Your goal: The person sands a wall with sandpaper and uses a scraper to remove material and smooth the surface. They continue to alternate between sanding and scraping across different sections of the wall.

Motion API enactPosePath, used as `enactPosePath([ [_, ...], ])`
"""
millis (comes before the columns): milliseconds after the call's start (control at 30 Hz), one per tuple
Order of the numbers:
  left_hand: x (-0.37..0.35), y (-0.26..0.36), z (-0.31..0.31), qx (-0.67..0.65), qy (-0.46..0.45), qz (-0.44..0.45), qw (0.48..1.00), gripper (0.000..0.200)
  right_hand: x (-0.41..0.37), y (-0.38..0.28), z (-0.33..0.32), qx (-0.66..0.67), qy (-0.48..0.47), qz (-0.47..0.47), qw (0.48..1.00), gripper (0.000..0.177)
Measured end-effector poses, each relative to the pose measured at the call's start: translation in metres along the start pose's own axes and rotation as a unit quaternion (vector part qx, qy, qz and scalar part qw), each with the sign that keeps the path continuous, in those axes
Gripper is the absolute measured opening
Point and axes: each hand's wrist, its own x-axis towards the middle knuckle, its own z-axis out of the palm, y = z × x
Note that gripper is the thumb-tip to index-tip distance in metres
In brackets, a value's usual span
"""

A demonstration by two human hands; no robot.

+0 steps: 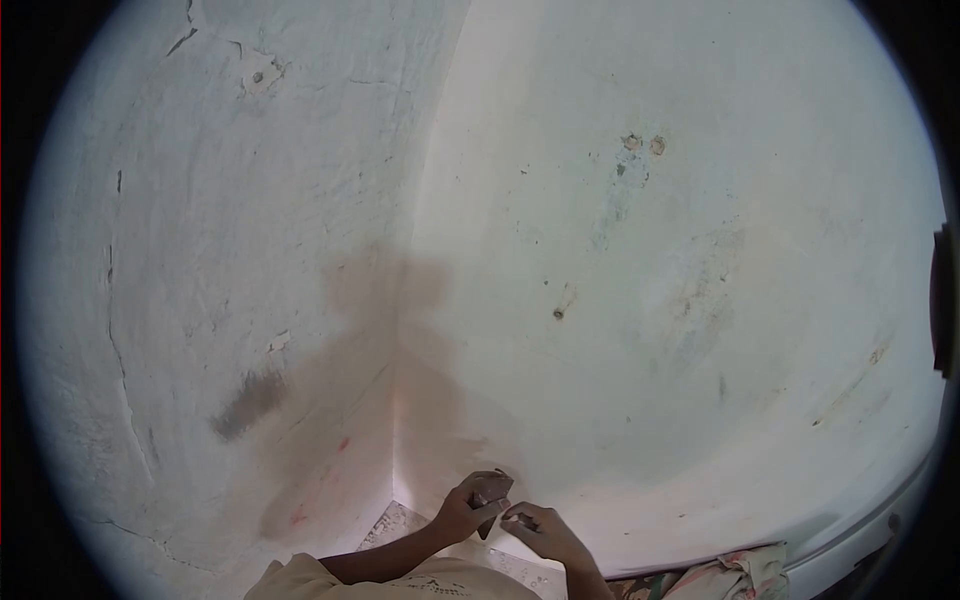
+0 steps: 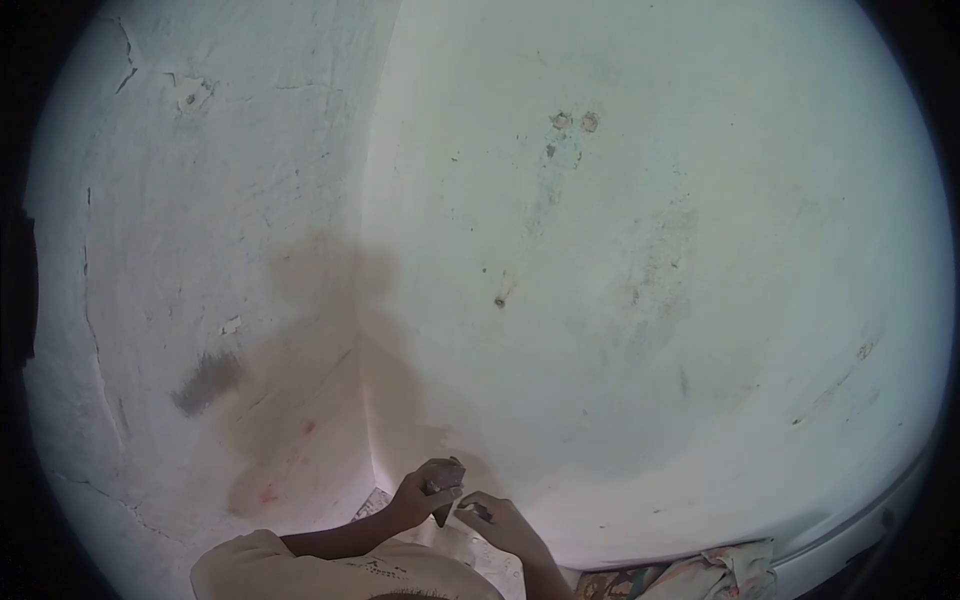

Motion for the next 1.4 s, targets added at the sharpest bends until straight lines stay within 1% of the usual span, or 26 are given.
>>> enactPosePath([
  [67, 0.006, 0.01, -0.012, 0.028, 0.047, -0.03, 0.998, 0.039, -0.001, 0.008, -0.013, 0.052, 0.074, 0.008, 0.996, 0.018],
  [100, 0.008, 0.016, -0.018, 0.03, 0.049, -0.029, 0.998, 0.039, -0.005, 0.012, -0.025, 0.039, 0.117, 0.035, 0.992, 0.018],
  [133, 0.011, 0.022, -0.024, 0.067, 0.073, -0.016, 0.995, 0.039, -0.005, 0.029, -0.035, 0.039, 0.183, -0.011, 0.982, 0.013],
  [167, 0.013, 0.025, -0.029, 0.104, 0.098, -0.003, 0.99, 0.04, -0.008, 0.036, -0.048, 0.085, 0.234, -0.001, 0.969, 0.008],
  [200, 0.016, 0.023, -0.035, 0.106, 0.101, -0.004, 0.989, 0.04, -0.008, 0.039, -0.062, 0.023, 0.316, -0.06, 0.947, 0.008],
  [233, 0.021, 0.019, -0.042, 0.134, 0.123, 0.029, 0.983, 0.04, -0.017, 0.038, -0.079, 0.062, 0.338, -0.013, 0.939, 0.015],
  [267, 0.025, 0.016, -0.046, 0.161, 0.145, 0.061, 0.974, 0.04, -0.02, 0.038, -0.092, 0.095, 0.368, -0.02, 0.925, 0.019],
  [300, 0.025, 0.025, -0.046, 0.162, 0.16, 0.059, 0.972, 0.037, -0.022, 0.036, -0.104, 0.05, 0.402, -0.058, 0.912, 0.025],
  [333, 0.027, 0.031, -0.046, 0.162, 0.163, 0.057, 0.972, 0.037, -0.023, 0.032, -0.113, 0.068, 0.418, -0.08, 0.902, 0.029],
  [400, 0.03, 0.036, -0.044, 0.134, 0.18, 0.052, 0.973, 0.034, -0.019, 0.052, -0.129, 0.056, 0.444, -0.081, 0.891, 0.028],
  [533, 0.035, 0.021, -0.039, 0.086, 0.21, 0.029, 0.974, 0.027, -0.018, 0.065, -0.14, 0.127, 0.42, -0.108, 0.892, 0.024],
  [633, 0.037, 0.026, -0.027, 0.069, 0.221, 0.033, 0.972, 0.026, -0.023, 0.057, -0.144, 0.136, 0.4, -0.095, 0.902, 0.023],
  [700, 0.038, 0.027, -0.019, 0.062, 0.234, 0.024, 0.97, 0.026, -0.028, 0.06, -0.148, 0.14, 0.379, -0.045, 0.914, 0.026],
  [733, 0.039, 0.025, -0.015, 0.064, 0.234, 0.022, 0.97, 0.026, -0.029, 0.06, -0.15, 0.143, 0.379, -0.043, 0.913, 0.026],
  [833, 0.043, 0.019, -0.005, 0.036, 0.235, 0.047, 0.97, 0.026, -0.031, 0.051, -0.152, 0.156, 0.357, -0.056, 0.919, 0.025],
  [900, 0.046, 0.024, 0.002, 0.016, 0.263, 0.059, 0.963, 0.025, -0.031, 0.058, -0.154, 0.133, 0.347, -0.087, 0.924, 0.025],
  [933, 0.048, 0.029, 0.005, 0.024, 0.286, 0.066, 0.956, 0.026, -0.032, 0.061, -0.155, 0.136, 0.351, -0.082, 0.923, 0.025],
  [1000, 0.057, 0.037, 0.001, 0.067, 0.339, 0.093, 0.934, 0.029, -0.033, 0.068, -0.157, 0.111, 0.345, -0.075, 0.929, 0.025],
  [1067, 0.071, 0.057, -0.002, 0.083, 0.36, 0.213, 0.904, 0.03, -0.036, 0.075, -0.158, 0.122, 0.34, -0.076, 0.929, 0.027],
  [1133, 0.085, 0.084, -0.002, 0.076, 0.358, 0.273, 0.89, 0.036, -0.038, 0.065, -0.16, 0.192, 0.279, -0.083, 0.937, 0.027],
  [1167, 0.094, 0.096, -0.001, 0.11, 0.364, 0.322, 0.867, 0.038, -0.042, 0.064, -0.162, 0.22, 0.254, -0.057, 0.94, 0.029],
  [1200, 0.104, 0.106, 0.0, 0.143, 0.37, 0.371, 0.84, 0.04, -0.045, 0.067, -0.163, 0.223, 0.256, -0.053, 0.939, 0.029],
  [1267, 0.12, 0.121, -0.014, 0.289, 0.383, 0.38, 0.791, 0.041, -0.045, 0.079, -0.163, 0.199, 0.284, -0.081, 0.935, 0.026],
  [1300, 0.128, 0.131, -0.008, 0.29, 0.383, 0.378, 0.792, 0.041, -0.047, 0.085, -0.163, 0.2, 0.284, -0.079, 0.934, 0.026],
  [1333, 0.136, 0.143, 0.001, 0.265, 0.383, 0.374, 0.802, 0.04, -0.049, 0.092, -0.164, 0.18, 0.307, -0.101, 0.929, 0.024],
  [1400, 0.147, 0.147, 0.011, 0.238, 0.383, 0.37, 0.812, 0.039, -0.058, 0.1, -0.167, 0.157, 0.331, -0.124, 0.922, 0.023],
])
